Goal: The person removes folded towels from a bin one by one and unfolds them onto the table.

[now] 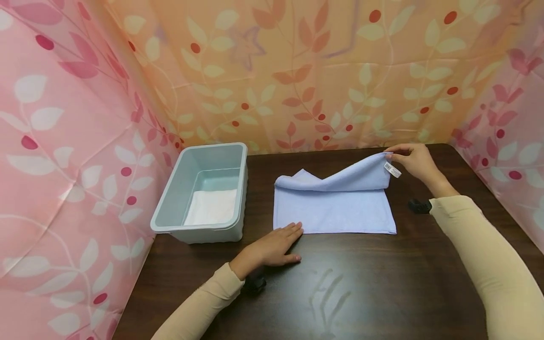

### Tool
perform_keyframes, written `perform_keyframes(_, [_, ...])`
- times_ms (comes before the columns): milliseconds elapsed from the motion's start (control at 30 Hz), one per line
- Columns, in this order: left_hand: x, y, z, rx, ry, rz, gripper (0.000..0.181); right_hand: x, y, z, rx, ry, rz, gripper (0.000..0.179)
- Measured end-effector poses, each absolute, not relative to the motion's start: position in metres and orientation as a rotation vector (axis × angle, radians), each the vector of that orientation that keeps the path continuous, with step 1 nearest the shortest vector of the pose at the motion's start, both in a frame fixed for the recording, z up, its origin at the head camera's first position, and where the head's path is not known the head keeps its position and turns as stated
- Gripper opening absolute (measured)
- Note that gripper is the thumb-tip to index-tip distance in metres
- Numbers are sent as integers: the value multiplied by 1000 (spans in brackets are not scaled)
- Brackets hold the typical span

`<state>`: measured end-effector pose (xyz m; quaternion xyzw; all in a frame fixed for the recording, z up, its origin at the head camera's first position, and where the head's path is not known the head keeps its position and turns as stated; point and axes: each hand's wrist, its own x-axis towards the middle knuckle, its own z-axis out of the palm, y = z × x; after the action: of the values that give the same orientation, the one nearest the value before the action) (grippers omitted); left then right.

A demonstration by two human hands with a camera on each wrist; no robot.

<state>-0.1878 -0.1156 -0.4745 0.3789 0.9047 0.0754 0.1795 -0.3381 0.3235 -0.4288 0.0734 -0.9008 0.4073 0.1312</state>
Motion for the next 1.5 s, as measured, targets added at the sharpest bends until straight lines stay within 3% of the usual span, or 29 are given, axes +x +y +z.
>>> perform_keyframes(367, [-187, -117, -476, 1056, 2556, 216, 74, -375, 319, -460, 60, -2876, 1037, 35])
perform_keyframes(1067, [-187, -116, -476, 1050, 2563, 198, 76, -382, 314, -485, 66, -2950, 911, 26])
perform_keyframes(1300, [-187, -116, -477, 1050, 2561, 202, 76, -373, 302, -465, 120, -2773, 864, 21])
perform_keyframes(1500, [-188, -118, -476, 1038, 2553, 222, 75, -337, 276, -447, 291, -2690, 1070, 27])
